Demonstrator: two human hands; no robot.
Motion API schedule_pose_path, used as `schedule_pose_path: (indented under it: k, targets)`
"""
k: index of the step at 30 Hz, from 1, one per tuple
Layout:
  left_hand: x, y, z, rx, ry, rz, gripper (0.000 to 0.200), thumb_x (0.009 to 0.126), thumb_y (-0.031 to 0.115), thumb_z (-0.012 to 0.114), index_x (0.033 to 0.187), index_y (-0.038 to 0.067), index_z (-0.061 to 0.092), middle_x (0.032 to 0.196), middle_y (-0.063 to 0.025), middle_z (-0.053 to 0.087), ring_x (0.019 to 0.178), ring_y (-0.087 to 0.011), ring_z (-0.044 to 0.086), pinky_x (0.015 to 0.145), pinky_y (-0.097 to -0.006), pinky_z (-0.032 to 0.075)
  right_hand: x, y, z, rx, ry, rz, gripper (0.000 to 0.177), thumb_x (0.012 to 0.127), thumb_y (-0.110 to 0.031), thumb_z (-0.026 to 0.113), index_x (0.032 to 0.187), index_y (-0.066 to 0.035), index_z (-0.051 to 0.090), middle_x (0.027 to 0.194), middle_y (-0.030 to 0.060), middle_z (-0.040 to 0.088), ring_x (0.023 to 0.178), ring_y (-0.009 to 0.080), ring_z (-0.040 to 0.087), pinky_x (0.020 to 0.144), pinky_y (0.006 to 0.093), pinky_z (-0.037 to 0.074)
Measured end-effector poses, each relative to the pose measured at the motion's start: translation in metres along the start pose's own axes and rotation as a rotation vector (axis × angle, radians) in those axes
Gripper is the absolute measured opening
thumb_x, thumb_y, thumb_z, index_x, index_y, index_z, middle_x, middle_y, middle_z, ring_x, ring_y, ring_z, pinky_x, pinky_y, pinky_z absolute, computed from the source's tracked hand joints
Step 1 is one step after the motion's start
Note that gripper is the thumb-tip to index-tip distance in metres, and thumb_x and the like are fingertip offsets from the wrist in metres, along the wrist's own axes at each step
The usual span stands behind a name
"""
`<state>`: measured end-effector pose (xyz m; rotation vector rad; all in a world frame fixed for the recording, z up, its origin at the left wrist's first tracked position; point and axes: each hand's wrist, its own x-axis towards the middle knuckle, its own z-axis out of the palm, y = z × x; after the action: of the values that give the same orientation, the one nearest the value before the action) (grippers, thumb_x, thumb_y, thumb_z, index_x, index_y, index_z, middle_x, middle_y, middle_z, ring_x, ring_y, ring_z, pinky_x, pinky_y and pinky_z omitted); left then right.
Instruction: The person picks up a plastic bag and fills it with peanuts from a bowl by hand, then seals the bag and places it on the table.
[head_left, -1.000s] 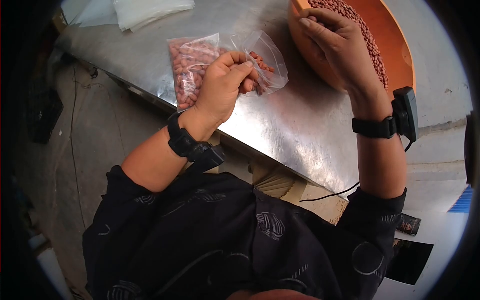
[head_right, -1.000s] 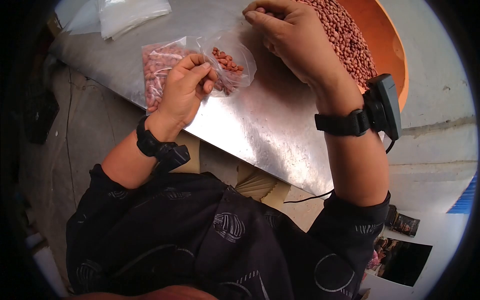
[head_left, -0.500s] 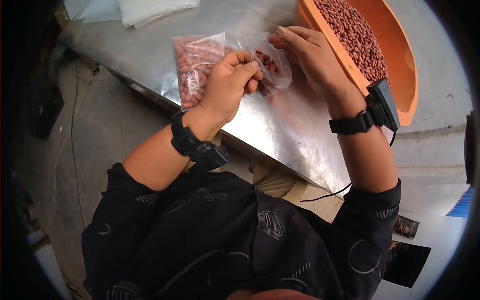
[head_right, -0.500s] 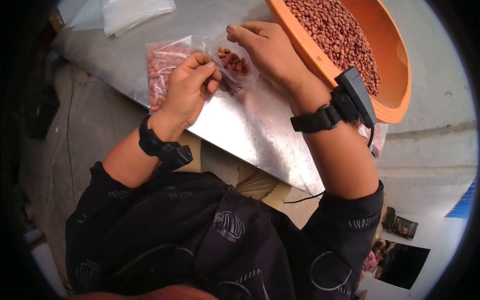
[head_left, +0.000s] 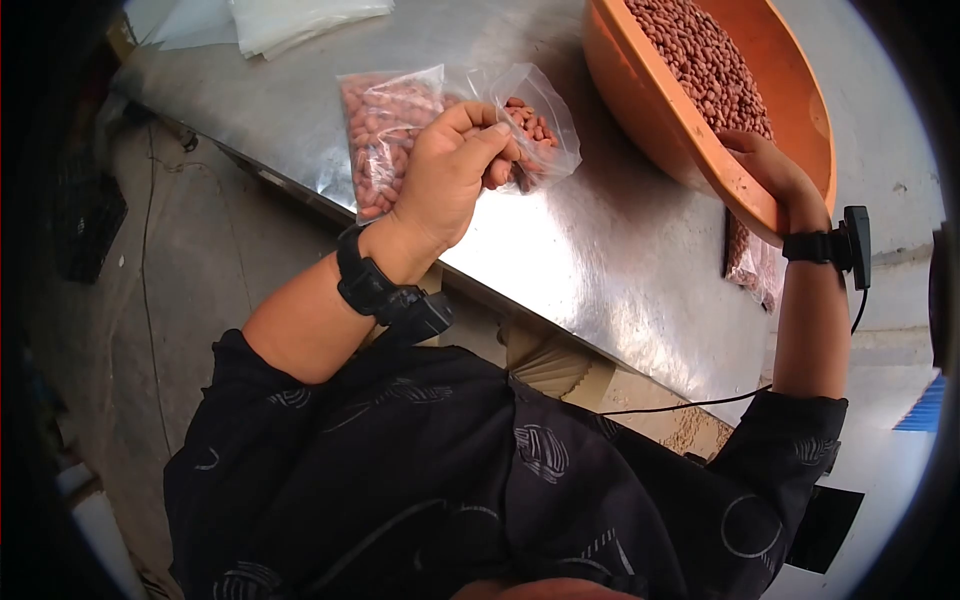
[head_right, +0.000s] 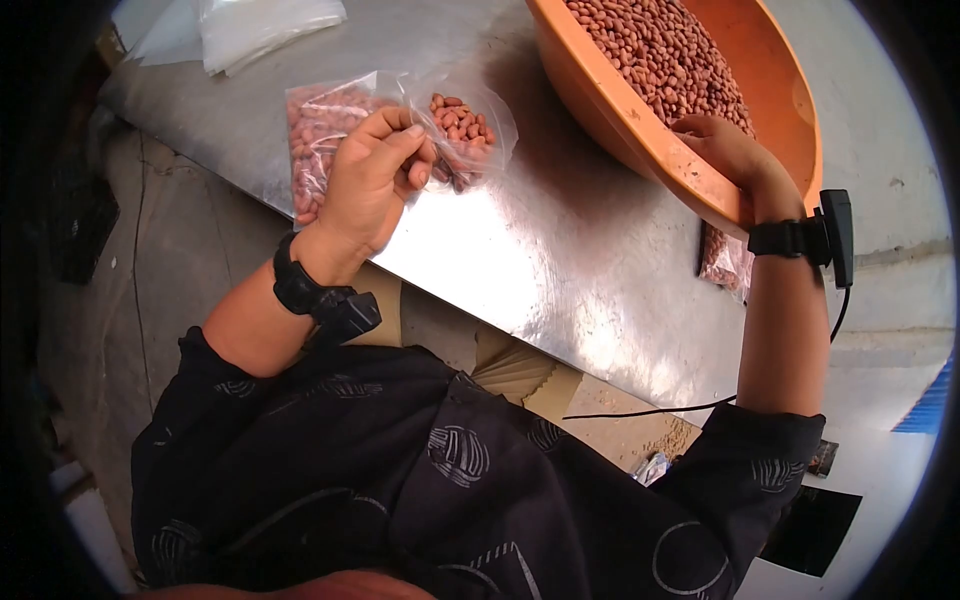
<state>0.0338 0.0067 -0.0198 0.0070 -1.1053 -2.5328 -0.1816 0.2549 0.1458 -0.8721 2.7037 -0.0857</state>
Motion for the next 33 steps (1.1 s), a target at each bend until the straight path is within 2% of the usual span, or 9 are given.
schedule_pose_path:
  k: [4,10,13,16,19,22,24,26,33]
  targets:
    - [-0.001,-0.001,0.0,0.003,-0.005,0.001,0.006,0.088,0.007,0.05,0.093,0.003,0.05,0.075,-0.0059,0.056,0.06,-0.0089,0.048,0.056,-0.0189,0.041,-0.016,-0.024,0.003,0.353,-0.103,0.133,0.036,0.088,-0.027,0.055,0.113,-0.001,0.057,0.101,0.0072,0.063,0.089,0.0129,0.059,0.08,0.0251,0.045]
    - [-0.001,0.001,0.001,-0.011,-0.009,-0.001,0.006,0.089,0.007,0.05,0.094,0.003,0.05,0.076,-0.0058,0.056,0.06,-0.0088,0.049,0.056,-0.0188,0.041,-0.01,-0.03,0.003,0.217,-0.07,0.004,0.026,0.086,-0.021,0.058,0.097,0.002,0.063,0.083,0.0041,0.064,0.076,0.0106,0.058,0.071,0.0243,0.046]
    - [0.0,0.0,0.0,-0.002,-0.014,0.001,0.006,0.089,0.007,0.05,0.093,0.003,0.05,0.076,-0.0057,0.056,0.061,-0.0088,0.049,0.056,-0.0188,0.041,-0.005,-0.024,-0.001,-0.041,0.077,-0.108,0.022,0.086,-0.017,0.059,0.092,0.003,0.062,0.079,0.0041,0.063,0.073,0.0101,0.058,0.068,0.0253,0.046]
    - [0.001,0.001,0.0,-0.003,-0.02,0.004,0.006,0.089,0.007,0.05,0.093,0.003,0.05,0.077,-0.0057,0.056,0.061,-0.0086,0.049,0.056,-0.0187,0.041,-0.001,-0.022,-0.005,-0.208,0.449,-0.142,0.023,0.086,-0.017,0.058,0.094,0.004,0.062,0.079,0.0042,0.063,0.073,0.0097,0.058,0.066,0.0249,0.046]
    - [0.001,0.001,0.0,-0.01,-0.016,0.007,0.006,0.089,0.008,0.05,0.093,0.003,0.05,0.077,-0.0056,0.056,0.061,-0.0085,0.049,0.056,-0.0186,0.041,-0.003,-0.049,-0.009,0.184,0.668,-0.229,0.025,0.086,-0.018,0.06,0.096,0.004,0.062,0.079,0.0047,0.063,0.072,0.0103,0.057,0.066,0.0245,0.046]
    - [0.0,-0.002,0.0,-0.011,-0.012,0.013,0.006,0.089,0.008,0.05,0.092,0.003,0.05,0.077,-0.0056,0.056,0.061,-0.0086,0.049,0.056,-0.0185,0.041,-0.014,-0.103,0.004,0.597,0.482,-0.416,0.026,0.085,-0.02,0.061,0.098,0.003,0.062,0.079,0.005,0.063,0.072,0.0103,0.057,0.066,0.0243,0.046]
    - [0.0,-0.002,0.0,-0.019,-0.005,0.01,0.005,0.089,0.008,0.05,0.092,0.003,0.05,0.077,-0.0055,0.056,0.061,-0.0086,0.049,0.056,-0.0184,0.041,-0.015,-0.142,0.034,0.519,0.423,-0.546,0.022,0.087,-0.019,0.06,0.097,0.001,0.062,0.071,-0.0046,0.053,0.06,0.0019,0.044,0.052,0.016,0.037]
    - [-0.001,-0.001,0.001,-0.032,0.006,0.012,0.005,0.089,0.008,0.05,0.092,0.004,0.05,0.076,-0.0054,0.056,0.061,-0.0085,0.049,0.056,-0.0182,0.041,-0.003,-0.159,0.055,0.37,0.287,-0.524,0.024,0.085,-0.018,0.06,0.095,0.004,0.063,0.08,0.0101,0.064,0.07,0.0154,0.059,0.066,0.0273,0.047]
    - [0.001,-0.004,-0.002,-0.026,-0.004,0.021,0.012,0.088,0.01,0.053,0.095,0.002,0.051,0.075,-0.0041,0.057,0.058,-0.0069,0.049,0.054,-0.0181,0.04,0.036,-0.176,0.094,0.409,0.138,-0.384,0.025,0.082,-0.019,0.057,0.092,0.003,0.063,0.074,0.0162,0.064,0.069,0.0226,0.065,0.065,0.0308,0.05]
